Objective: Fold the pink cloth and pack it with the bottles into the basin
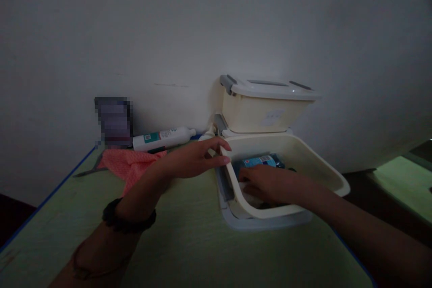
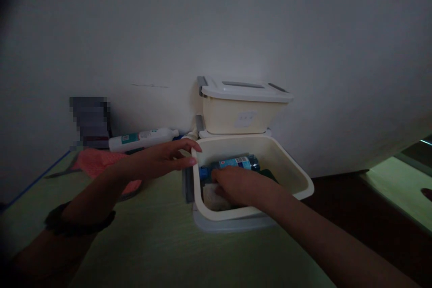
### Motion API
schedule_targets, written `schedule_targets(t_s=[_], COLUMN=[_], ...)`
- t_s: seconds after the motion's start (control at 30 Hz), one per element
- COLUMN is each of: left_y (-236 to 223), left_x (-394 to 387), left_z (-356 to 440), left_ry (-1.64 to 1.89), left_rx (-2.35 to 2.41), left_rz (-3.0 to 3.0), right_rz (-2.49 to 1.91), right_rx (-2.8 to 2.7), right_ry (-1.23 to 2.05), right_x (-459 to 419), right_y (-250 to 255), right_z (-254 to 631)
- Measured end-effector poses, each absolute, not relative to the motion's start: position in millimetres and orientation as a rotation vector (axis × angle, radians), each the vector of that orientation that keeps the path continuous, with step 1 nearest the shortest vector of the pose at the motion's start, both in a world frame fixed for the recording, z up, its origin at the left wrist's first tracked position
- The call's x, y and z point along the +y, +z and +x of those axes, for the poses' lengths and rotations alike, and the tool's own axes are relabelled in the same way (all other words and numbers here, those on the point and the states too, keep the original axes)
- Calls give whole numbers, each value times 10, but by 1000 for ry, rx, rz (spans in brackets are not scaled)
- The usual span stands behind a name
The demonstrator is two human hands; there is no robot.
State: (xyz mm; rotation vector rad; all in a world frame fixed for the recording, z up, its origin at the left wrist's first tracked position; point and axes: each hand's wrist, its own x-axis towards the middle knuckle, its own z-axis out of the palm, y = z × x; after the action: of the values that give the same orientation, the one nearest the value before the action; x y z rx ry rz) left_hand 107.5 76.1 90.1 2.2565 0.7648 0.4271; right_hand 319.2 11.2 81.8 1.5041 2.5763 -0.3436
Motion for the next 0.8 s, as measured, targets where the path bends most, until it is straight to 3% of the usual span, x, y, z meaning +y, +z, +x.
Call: schedule_targets(t_s=[0.17,0.57,0.8], left_y=[882,859,858], left_x=[775,785,781], left_z=[1050,1055,1063], left_ry=[359,371,363], left_rx=[718,653,647], left_rz=[2238,2174,2161], right_rz=[1529,1431,1219], right_rx=[2597,2477,2626], right_ry=[-228,-463,-239], right_x=[105,120,137], right_y=[918,865,906], right_z=[3128,3164,3144])
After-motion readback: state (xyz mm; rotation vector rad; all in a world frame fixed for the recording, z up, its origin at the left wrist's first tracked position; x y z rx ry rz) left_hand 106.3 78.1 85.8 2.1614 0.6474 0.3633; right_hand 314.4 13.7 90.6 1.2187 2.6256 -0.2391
